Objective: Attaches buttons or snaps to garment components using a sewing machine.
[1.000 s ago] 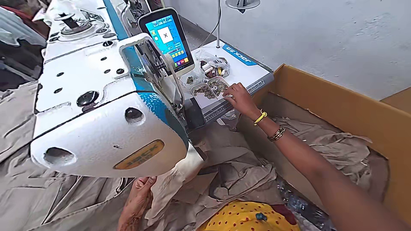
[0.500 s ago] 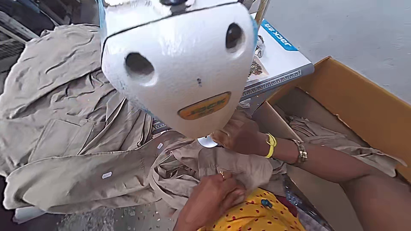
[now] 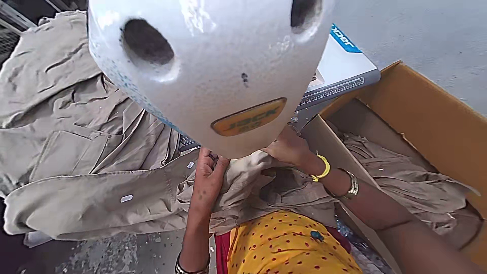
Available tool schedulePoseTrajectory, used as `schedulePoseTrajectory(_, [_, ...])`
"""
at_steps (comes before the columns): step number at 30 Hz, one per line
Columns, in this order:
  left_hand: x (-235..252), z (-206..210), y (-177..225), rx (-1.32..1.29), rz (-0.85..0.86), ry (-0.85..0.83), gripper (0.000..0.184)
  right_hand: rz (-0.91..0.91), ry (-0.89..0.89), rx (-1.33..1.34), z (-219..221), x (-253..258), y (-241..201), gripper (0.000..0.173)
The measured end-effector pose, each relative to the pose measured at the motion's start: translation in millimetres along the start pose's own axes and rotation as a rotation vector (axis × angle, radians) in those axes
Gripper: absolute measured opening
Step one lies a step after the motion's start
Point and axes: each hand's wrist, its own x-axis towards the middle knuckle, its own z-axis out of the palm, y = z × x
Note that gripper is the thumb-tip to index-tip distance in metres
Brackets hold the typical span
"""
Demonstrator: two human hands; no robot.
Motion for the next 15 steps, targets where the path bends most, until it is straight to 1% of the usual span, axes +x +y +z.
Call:
schedulePoseTrajectory(1, [-0.6,-1.3,0.6,-0.019,-0.006,-0.001,0.022,0.050,-0.032,0.001,-0.7,4.5,-4.3,0.027])
schedulePoseTrajectory(3, [-3.5,-4.5,-1.4,-0.021,0.020,-0.030,0.023,0.078,-0.086,-0.014,-2.3,7.3,-7.8,0.027])
schedulePoseTrajectory(6, [-4.8,-7.0,-3.2,-0.014,0.045,-0.036,0.022,-0.009,-0.112,0.111,-7.4,4.0,2.7,0.020])
schedulePoseTrajectory(8, [0.9,-3.8,1.5,0.017,0.030,-0.002,0.021,-0.020,-0.088,0.182,-11.5,3.9,9.7,0.014])
schedulePoseTrajectory(10, [6.9,0.2,7.0,0.049,0.002,0.033,0.024,-0.010,-0.040,0.178,-10.7,2.1,13.8,0.013])
schedulePoseTrajectory(12, [12.6,0.7,10.6,0.077,-0.005,0.025,0.036,0.005,-0.022,0.151,-11.7,1.6,14.0,0.013])
schedulePoseTrajectory(14, [14.1,0.7,10.2,0.076,-0.030,0.014,0.037,0.024,-0.034,0.090,-16.3,0.6,14.3,0.013])
schedulePoseTrajectory(15, [13.0,0.6,8.5,0.074,-0.038,0.014,0.034,0.026,-0.037,0.025,-21.0,0.8,16.2,0.014])
